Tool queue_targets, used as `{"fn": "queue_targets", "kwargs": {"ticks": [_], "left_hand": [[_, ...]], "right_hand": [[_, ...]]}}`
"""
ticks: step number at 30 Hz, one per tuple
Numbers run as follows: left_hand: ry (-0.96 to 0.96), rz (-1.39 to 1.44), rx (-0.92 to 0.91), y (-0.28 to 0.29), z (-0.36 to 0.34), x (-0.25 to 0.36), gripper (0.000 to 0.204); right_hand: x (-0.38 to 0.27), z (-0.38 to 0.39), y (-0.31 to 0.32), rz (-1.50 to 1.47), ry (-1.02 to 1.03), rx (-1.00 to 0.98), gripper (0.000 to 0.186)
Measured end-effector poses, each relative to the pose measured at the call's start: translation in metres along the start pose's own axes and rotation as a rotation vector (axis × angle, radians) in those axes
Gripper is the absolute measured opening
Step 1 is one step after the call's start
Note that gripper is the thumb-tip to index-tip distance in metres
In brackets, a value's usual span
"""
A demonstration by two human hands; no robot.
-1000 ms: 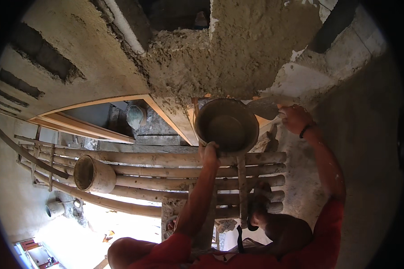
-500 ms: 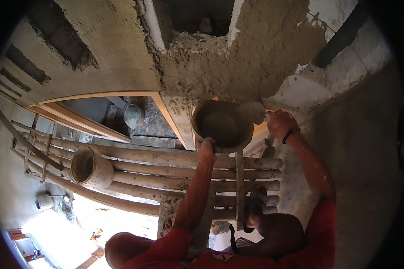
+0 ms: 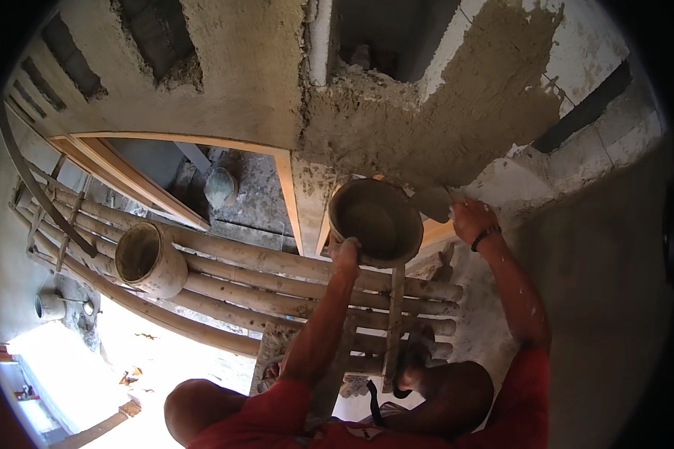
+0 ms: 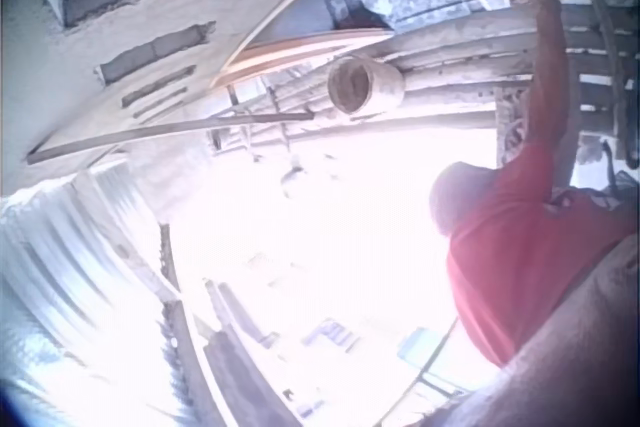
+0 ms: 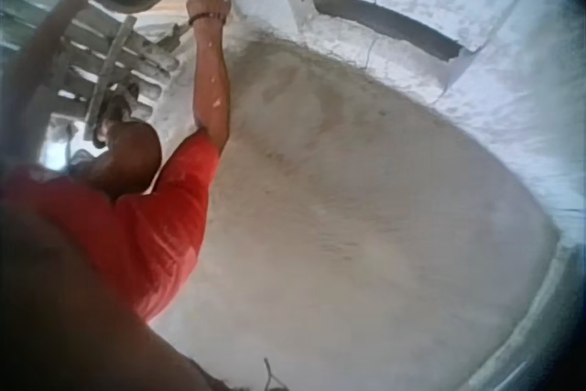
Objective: The person applies plaster to a wall using a trowel and a bucket while standing on a bamboo scaffold.
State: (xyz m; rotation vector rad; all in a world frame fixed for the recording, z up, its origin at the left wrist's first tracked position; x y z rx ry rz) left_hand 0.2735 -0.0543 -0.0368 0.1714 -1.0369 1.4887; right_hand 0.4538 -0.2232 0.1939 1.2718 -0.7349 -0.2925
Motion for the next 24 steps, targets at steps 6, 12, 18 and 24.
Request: {"fn": "queue_targets", "kwargs": {"ticks": [6, 12, 18, 24], "left_hand": [[-0.092, 0.011, -0.015, 0.013, -0.011, 0.001, 0.056], [-0.123, 0.033, -0.077, 0.012, 0.001, 0.016, 0.051], [-0.141, 0.01, -0.03, 0.011, 0.002, 0.016, 0.05], [-0.159, -0.096, -0.043, 0.019, -0.013, 0.018, 0.055]], "right_hand": [[-0.009, -0.008, 0.007, 0.015, -0.025, -0.051, 0.022], [-0.01, -0.004, 0.014, -0.01, -0.058, -0.074, 0.03], [-0.044, -0.022, 0.026, -0.055, 0.019, -0.061, 0.033], [-0.097, -0.05, 0.038, -0.11, 0.097, 0.007, 0.038]]}}
Point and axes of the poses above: each hand's wrist, its own z-axis away from the middle knuckle, its own y-axis out of the back of the hand, x = y × z, the point moved 4 cm from there along -z, towards the middle knuckle, and after that the axes turned 5 degrees about z, right-handed, at the moved point
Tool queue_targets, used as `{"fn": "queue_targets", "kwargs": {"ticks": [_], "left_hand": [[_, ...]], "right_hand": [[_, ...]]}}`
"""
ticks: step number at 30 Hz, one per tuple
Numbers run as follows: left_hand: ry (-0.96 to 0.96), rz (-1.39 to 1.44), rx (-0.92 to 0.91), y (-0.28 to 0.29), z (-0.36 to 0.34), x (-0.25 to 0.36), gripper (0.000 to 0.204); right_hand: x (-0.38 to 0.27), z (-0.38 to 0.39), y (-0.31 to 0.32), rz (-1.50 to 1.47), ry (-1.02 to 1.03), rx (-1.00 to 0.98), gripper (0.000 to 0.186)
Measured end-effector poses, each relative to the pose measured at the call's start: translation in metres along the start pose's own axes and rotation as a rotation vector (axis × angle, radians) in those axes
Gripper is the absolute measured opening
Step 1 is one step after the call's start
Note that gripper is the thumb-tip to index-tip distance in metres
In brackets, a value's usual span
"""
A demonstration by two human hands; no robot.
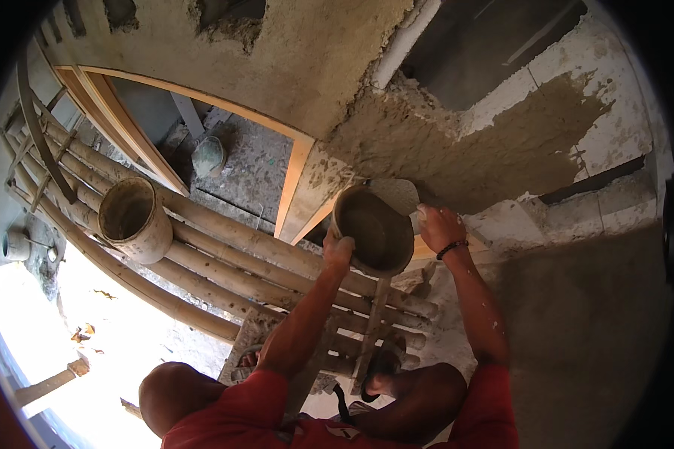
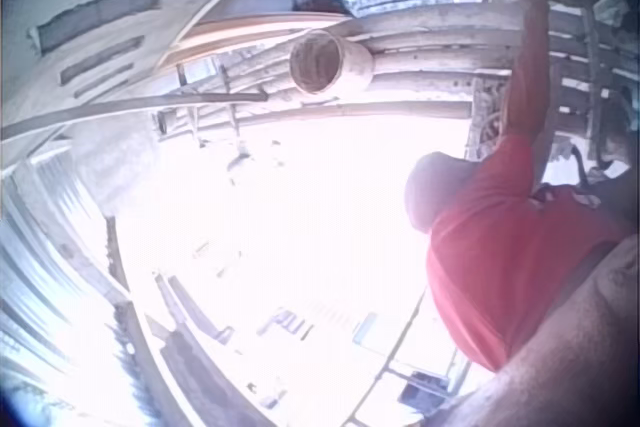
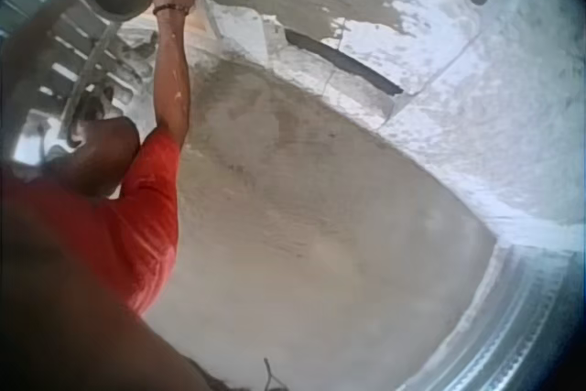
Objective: The person applies plaster to a wall using a trowel and a bucket while standing on a bamboo scaffold.
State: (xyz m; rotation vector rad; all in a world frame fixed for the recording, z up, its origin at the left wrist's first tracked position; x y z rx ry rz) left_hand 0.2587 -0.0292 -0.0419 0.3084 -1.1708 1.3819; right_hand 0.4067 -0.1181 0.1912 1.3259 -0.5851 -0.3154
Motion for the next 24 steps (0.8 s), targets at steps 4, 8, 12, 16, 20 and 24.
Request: {"fn": "queue_targets", "kwargs": {"ticks": [4, 8, 12, 16, 20, 24], "left_hand": [[-0.033, 0.06, -0.092, -0.001, 0.006, 0.02, 0.062], [-0.003, 0.094, -0.051, 0.005, 0.002, 0.013, 0.045], [0.053, 0.024, -0.069, 0.007, 0.006, 0.006, 0.061], [-0.01, -0.023, -0.087, 0.014, -0.008, -0.008, 0.06], [0.007, -0.023, -0.079, 0.022, 0.01, -0.023, 0.06], [0.058, 0.0, -0.121, 0.03, 0.023, -0.027, 0.055]], "right_hand": [[-0.015, -0.002, 0.01, 0.013, -0.046, 0.011, 0.037], [-0.02, 0.017, 0.005, 0.074, 0.122, 0.048, 0.032], [-0.009, 0.058, -0.036, 0.185, 0.203, 0.081, 0.025], [0.007, 0.071, -0.056, 0.202, 0.251, 0.135, 0.022], [0.018, 0.091, -0.062, 0.084, 0.175, 0.017, 0.023], [0.041, 0.094, -0.052, -0.028, 0.029, -0.093, 0.027]]}}
Point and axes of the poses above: each hand's wrist, its own z-axis away from the middle knuckle, its own y-axis out of the back of the hand, x = y × z, the point moved 4 cm from there along -z, towards the middle knuckle, and after that the axes turned 5 degrees about z, right-handed, at the moved point
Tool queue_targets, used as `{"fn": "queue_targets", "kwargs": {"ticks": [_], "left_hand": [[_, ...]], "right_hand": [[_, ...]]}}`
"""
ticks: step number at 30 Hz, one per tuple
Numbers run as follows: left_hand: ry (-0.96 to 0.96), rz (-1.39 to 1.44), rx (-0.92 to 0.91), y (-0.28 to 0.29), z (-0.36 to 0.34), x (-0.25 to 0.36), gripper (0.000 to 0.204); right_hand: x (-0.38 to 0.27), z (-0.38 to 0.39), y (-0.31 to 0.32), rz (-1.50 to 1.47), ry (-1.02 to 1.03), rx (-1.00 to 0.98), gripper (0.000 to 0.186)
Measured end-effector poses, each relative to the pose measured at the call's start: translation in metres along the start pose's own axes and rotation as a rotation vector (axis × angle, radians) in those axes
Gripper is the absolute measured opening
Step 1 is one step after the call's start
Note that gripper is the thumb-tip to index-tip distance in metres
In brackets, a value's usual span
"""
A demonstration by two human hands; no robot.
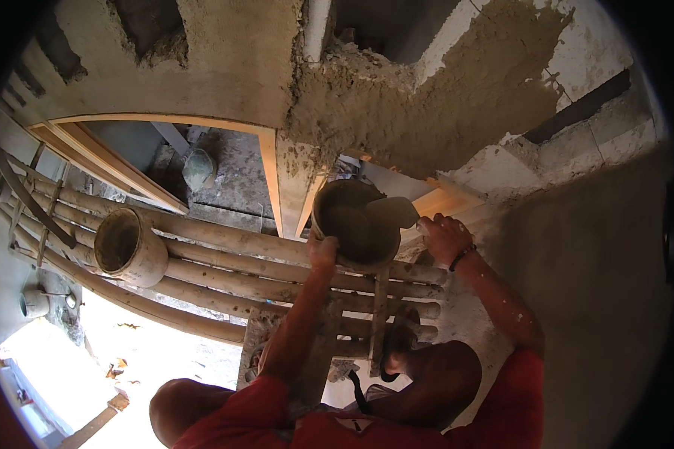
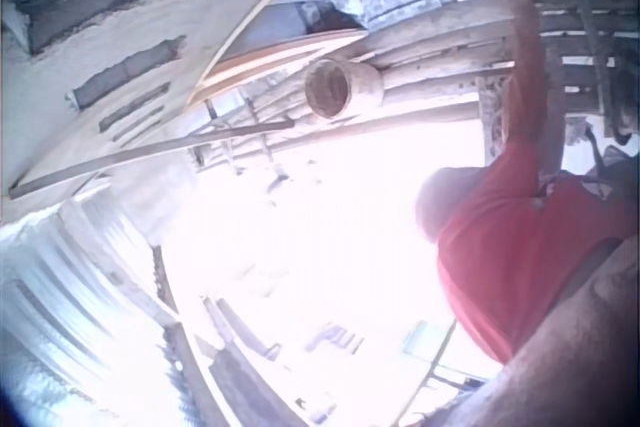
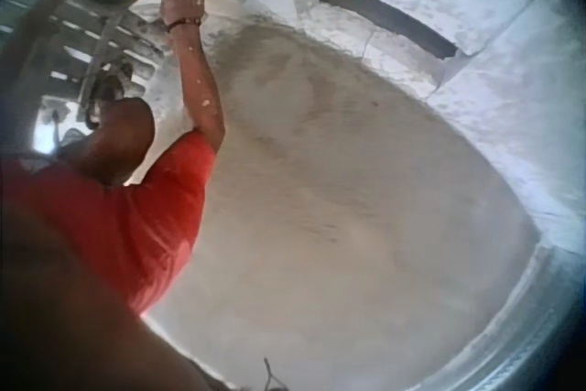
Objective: The person applies plaster to a wall using a trowel and a bucket while standing on a bamboo scaffold.
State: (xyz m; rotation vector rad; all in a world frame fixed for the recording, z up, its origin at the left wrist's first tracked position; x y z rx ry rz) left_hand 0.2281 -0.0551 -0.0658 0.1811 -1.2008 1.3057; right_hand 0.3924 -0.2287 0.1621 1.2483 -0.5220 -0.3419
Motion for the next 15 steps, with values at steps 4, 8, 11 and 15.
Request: {"fn": "queue_targets", "kwargs": {"ticks": [4, 8, 11, 15], "left_hand": [[-0.029, -0.005, -0.003, -0.018, 0.012, 0.007, 0.051], [0.007, 0.004, -0.054, -0.028, 0.008, 0.003, 0.053], [0.068, -0.062, 0.012, -0.031, -0.005, -0.001, 0.052], [0.067, 0.056, 0.009, -0.048, -0.011, -0.006, 0.049]], "right_hand": [[0.044, 0.002, 0.022, 0.039, -0.122, 0.01, 0.032], [0.07, -0.007, 0.032, 0.076, -0.259, -0.059, 0.039], [0.069, -0.018, 0.027, 0.059, -0.275, -0.06, 0.039], [0.077, -0.018, 0.008, 0.013, -0.218, -0.023, 0.039]]}}
Point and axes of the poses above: each hand's wrist, its own z-axis away from the middle knuckle, its own y-axis out of the back of the hand, x = y × z, the point moved 4 cm from there along -z, towards the middle knuckle, and after that the axes turned 5 degrees about z, right-handed, at the moved point
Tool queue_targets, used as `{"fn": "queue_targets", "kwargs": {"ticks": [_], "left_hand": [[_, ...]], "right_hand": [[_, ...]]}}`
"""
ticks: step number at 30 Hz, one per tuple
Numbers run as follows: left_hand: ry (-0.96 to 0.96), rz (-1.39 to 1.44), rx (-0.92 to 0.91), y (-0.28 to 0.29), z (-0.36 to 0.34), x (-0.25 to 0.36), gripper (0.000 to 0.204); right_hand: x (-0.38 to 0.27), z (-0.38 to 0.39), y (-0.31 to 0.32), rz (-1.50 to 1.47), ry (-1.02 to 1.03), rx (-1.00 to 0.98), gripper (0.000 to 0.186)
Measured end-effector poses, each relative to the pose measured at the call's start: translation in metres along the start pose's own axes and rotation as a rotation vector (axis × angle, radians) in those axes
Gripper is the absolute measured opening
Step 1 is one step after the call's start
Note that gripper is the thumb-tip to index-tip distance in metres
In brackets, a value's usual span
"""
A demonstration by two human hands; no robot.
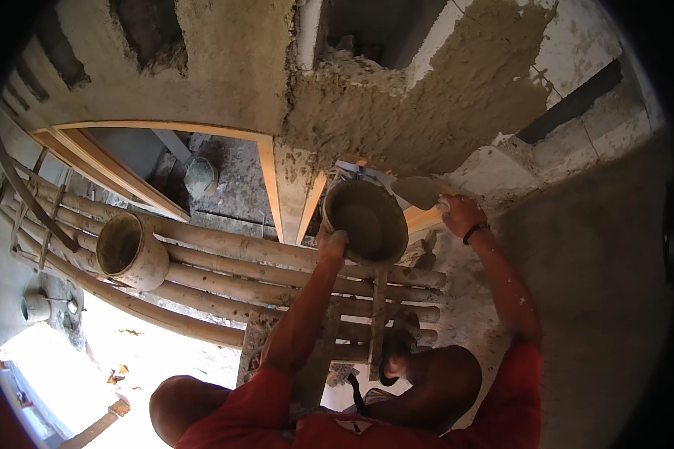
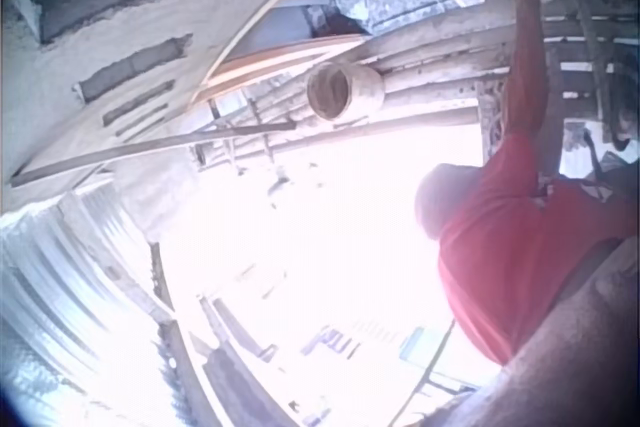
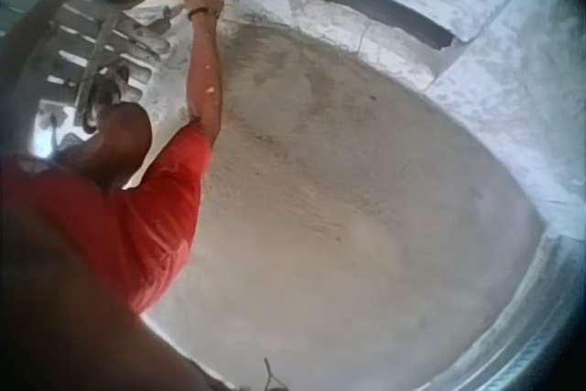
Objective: The person applies plaster to a wall using a trowel and a bucket while standing on a bamboo scaffold.
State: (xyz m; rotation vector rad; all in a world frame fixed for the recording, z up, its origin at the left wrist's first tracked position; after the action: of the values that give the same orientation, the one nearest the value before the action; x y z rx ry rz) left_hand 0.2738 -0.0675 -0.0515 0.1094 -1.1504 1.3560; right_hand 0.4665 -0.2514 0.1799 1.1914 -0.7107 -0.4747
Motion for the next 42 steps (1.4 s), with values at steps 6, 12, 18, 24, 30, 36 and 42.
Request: {"fn": "queue_targets", "kwargs": {"ticks": [6, 12, 18, 24, 30, 36, 42], "left_hand": [[-0.051, -0.022, 0.01, -0.003, -0.019, 0.004, 0.046], [-0.016, -0.098, 0.065, -0.003, -0.017, 0.013, 0.046], [-0.009, -0.048, 0.041, -0.017, -0.005, 0.022, 0.049], [-0.021, -0.069, 0.02, -0.003, -0.01, 0.023, 0.055], [-0.029, -0.107, 0.033, -0.002, -0.007, 0.025, 0.055], [0.012, -0.106, 0.042, -0.009, -0.005, 0.018, 0.054], [-0.014, -0.058, -0.003, 0.001, 0.001, 0.016, 0.055]], "right_hand": [[-0.013, 0.003, 0.006, -0.267, 0.076, 0.17, 0.039], [-0.014, 0.003, -0.005, -0.425, 0.215, -0.036, 0.04], [0.027, -0.023, -0.061, -0.573, 0.216, -0.035, 0.043], [0.034, -0.05, -0.064, -0.706, 0.143, -0.052, 0.042], [0.039, -0.04, -0.051, -0.764, 0.11, -0.107, 0.044], [0.059, -0.03, -0.036, -0.709, 0.154, 0.037, 0.042], [0.045, 0.014, -0.014, -0.615, 0.254, 0.221, 0.038]]}}
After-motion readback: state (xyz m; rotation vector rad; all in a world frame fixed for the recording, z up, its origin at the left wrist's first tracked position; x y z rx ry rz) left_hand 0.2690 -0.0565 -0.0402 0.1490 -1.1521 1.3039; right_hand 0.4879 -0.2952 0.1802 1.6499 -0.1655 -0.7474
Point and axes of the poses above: each hand's wrist, its own z-axis away from the middle knuckle, its own y-axis out of the back of the hand, x = y × z, the point moved 4 cm from there along -z, towards the middle knuckle, and after that the axes turned 5 degrees about z, right-handed, at the moved point
